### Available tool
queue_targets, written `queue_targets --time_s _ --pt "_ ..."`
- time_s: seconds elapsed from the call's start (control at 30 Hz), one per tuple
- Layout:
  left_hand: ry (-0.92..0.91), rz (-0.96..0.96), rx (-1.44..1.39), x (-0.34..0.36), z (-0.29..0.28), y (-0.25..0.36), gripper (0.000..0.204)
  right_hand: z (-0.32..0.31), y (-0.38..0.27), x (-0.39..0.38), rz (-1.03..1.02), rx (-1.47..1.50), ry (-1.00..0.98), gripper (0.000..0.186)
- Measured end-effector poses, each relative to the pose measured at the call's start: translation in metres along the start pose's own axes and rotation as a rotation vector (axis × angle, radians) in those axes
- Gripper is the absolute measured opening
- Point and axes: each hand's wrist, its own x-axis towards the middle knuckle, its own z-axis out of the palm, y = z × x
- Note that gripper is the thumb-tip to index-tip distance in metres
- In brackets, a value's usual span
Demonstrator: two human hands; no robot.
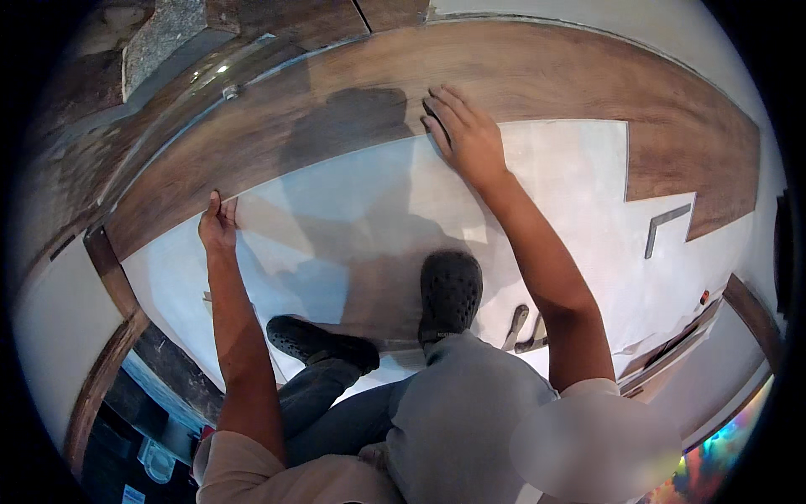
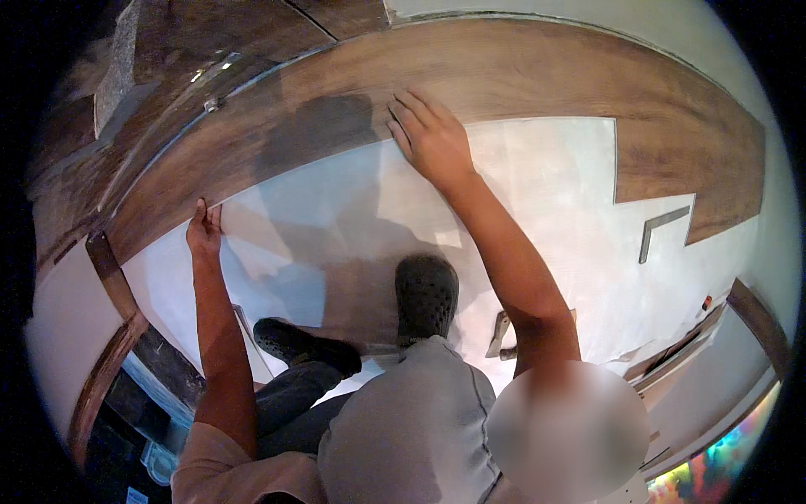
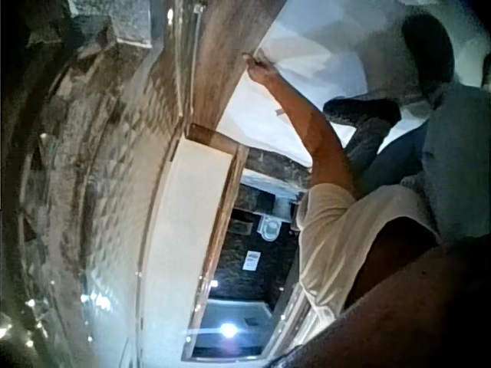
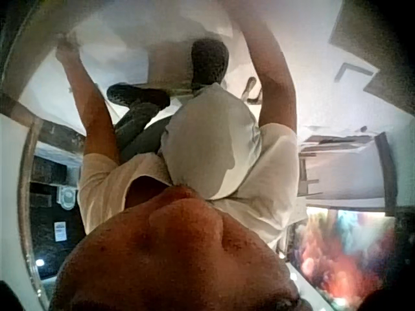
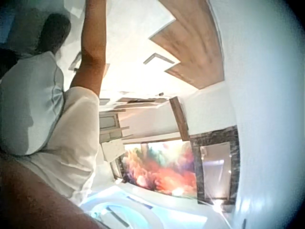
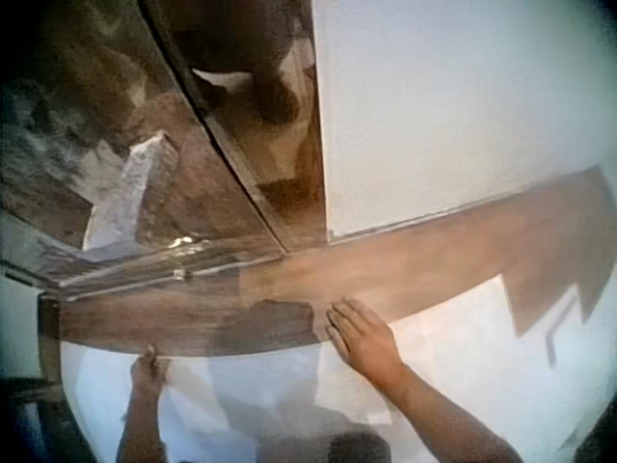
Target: The person positions and aligns laminate flooring planks on the floor, pressing them together by hand and using a hammer with a tapping block to secure them into place.
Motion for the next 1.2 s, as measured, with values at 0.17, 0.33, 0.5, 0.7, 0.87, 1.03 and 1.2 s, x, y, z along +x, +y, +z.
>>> queue_targets --time_s 0.17,0.33,0.5,0.7,0.87,1.03,1.2 --pt "-0.067 -0.128 0.169 0.017 -0.026 0.018 0.032 0.040 0.014 0.069 -0.097 -0.137 -0.055 0.044" --pt "-0.121 -0.134 0.261 0.012 -0.013 0.023 0.033 0.048 0.017 0.066 -0.098 -0.274 -0.142 0.052" --pt "-0.066 -0.157 0.317 0.018 -0.012 0.018 0.034 0.052 0.020 0.063 -0.103 -0.282 -0.147 0.050" --pt "-0.062 -0.128 0.343 0.000 0.012 0.028 0.034 0.054 0.022 0.068 -0.158 -0.317 -0.117 0.050" --pt "-0.148 -0.241 0.436 0.026 -0.013 0.026 0.040 0.051 0.023 0.071 -0.145 -0.250 -0.091 0.047" --pt "-0.100 -0.182 0.869 0.006 0.012 0.044 0.050 0.052 0.023 0.066 -0.097 -0.215 -0.053 0.045" --pt "0.305 0.368 1.363 -0.009 0.018 0.024 0.060 0.048 0.020 0.067 -0.090 -0.138 -0.031 0.044"
